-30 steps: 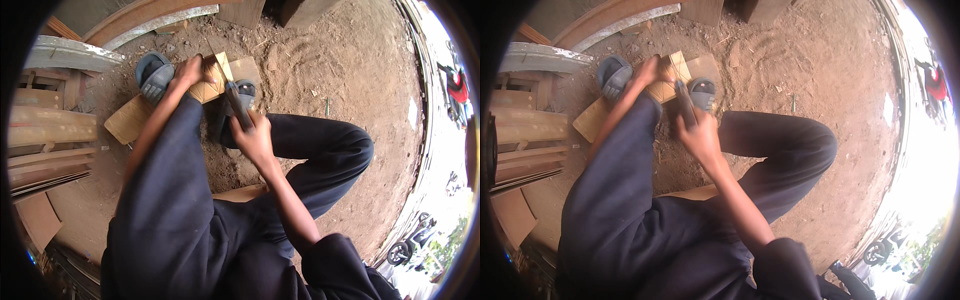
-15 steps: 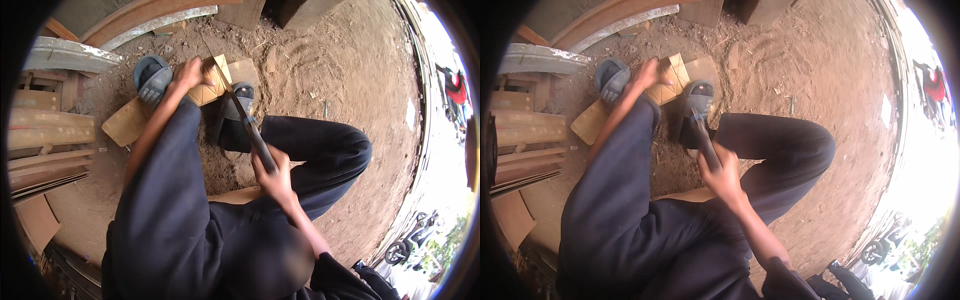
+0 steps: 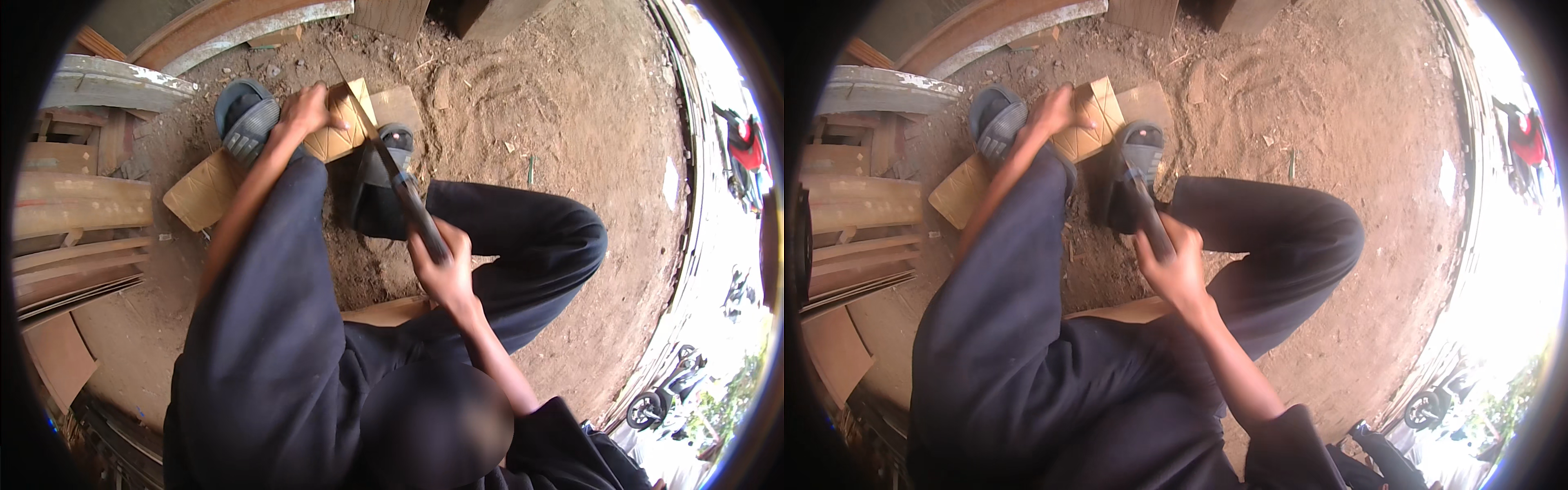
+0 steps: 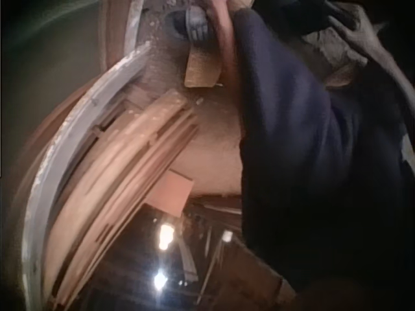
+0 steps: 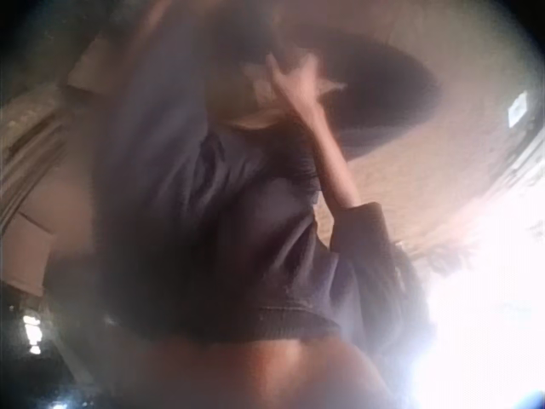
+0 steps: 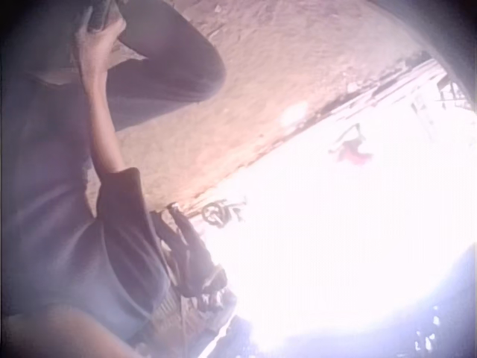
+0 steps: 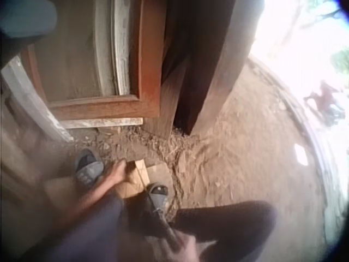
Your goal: The person sits on the ground and uses a hand saw to cut a small wooden block placed between their feet. They hold the wood steady with their left hand and saw with their right hand, then reposition the block to continue cutting.
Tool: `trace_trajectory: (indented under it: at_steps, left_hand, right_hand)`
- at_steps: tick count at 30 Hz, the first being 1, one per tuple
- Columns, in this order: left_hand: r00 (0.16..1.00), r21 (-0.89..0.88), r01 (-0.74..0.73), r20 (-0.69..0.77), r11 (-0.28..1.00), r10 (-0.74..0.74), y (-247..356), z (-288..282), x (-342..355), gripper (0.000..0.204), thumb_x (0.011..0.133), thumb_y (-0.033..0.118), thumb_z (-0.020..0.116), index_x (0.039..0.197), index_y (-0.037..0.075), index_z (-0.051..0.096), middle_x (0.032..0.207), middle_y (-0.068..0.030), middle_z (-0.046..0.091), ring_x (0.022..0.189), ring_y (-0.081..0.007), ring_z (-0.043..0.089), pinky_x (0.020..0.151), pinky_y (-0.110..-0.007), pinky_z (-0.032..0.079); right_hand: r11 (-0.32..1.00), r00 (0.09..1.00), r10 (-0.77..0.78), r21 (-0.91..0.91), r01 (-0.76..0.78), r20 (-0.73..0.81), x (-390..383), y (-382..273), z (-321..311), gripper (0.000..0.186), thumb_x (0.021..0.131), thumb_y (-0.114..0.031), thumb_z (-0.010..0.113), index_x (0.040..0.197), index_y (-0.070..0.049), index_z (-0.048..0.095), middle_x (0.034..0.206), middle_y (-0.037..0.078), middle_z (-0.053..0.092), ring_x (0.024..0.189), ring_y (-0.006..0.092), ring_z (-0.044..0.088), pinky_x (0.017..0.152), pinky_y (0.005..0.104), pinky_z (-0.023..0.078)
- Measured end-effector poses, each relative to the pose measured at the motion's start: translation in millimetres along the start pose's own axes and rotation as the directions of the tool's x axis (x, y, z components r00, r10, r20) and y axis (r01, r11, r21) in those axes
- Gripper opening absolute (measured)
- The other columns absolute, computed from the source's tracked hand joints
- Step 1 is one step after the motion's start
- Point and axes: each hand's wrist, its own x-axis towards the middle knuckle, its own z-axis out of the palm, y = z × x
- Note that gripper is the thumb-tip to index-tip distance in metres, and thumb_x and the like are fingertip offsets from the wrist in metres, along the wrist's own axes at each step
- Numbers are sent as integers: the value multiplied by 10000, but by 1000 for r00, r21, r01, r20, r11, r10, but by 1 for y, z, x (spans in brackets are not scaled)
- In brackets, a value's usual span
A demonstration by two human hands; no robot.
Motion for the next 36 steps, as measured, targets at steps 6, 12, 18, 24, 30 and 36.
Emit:
trace_trajectory:
  at_steps: [6, 12, 18, 24, 30, 36]
  left_hand:
    - [999, 13, -12, 33, 1000, 11, -9, 2, 2, 863, 495, 544, 851, 1067, -29, 553, 1099, -278, 608, 1045, -397, 602, 853, -450, 494]
    - [1000, -10, 7, 22, 1000, -7, 4, -3, 1, 877, 521, 568, 844, 1115, -5, 549, 1151, -238, 606, 1086, -375, 597, 906, -451, 488]
    - [998, 19, -5, 60, 1000, 4, -3, 5, 9, 909, 500, 589, 842, 1118, -11, 550, 1148, -229, 611, 1074, -368, 602, 925, -445, 477]
    - [1000, -33, -5, 0, 999, 5, -4, -7, 2, 902, 508, 556, 843, 1124, -27, 537, 1125, -250, 613, 1067, -387, 598, 886, -450, 485]
    - [999, 10, -1, 49, 1000, 1, -3, 5, 10, 901, 499, 600, 838, 1108, -2, 557, 1151, -234, 608, 1078, -363, 601, 896, -445, 489]
    - [1000, -8, 3, 13, 1000, -3, -7, -2, 9, 976, 472, 645, 821, 1141, -12, 550, 1158, -245, 599, 1085, -383, 592, 909, -457, 480]
  right_hand:
    - [997, 996, -73, 7, 73, -52, 38, -9, 29, 243, 833, -125, 633, 690, 44, 533, 534, 116, 468, 504, 104, 415, 472, 332, 374]
    - [1000, 1000, -2, 3, 2, -19, -4, 0, 2, 124, 807, -87, 626, 804, 37, 612, 582, 188, 553, 533, 269, 618, 538, 345, 469]
    - [992, 992, -121, -26, 120, -26, 21, -1, 17, 158, 847, -89, 605, 758, 36, 571, 563, 49, 478, 530, 82, 435, 488, 293, 375]
    - [1000, 1000, -23, 1, 23, -6, 5, -4, 7, 139, 809, -100, 617, 780, 35, 602, 591, 181, 559, 515, 274, 594, 540, 364, 469]
    - [990, 990, -142, -24, 141, -27, 17, 6, 18, 135, 832, -75, 615, 770, 41, 587, 576, 99, 507, 508, 82, 452, 483, 294, 391]
    - [996, 997, -77, -51, 75, -32, 8, -2, 10, 155, 824, -112, 624, 775, 34, 604, 588, 164, 574, 527, 194, 622, 532, 326, 478]
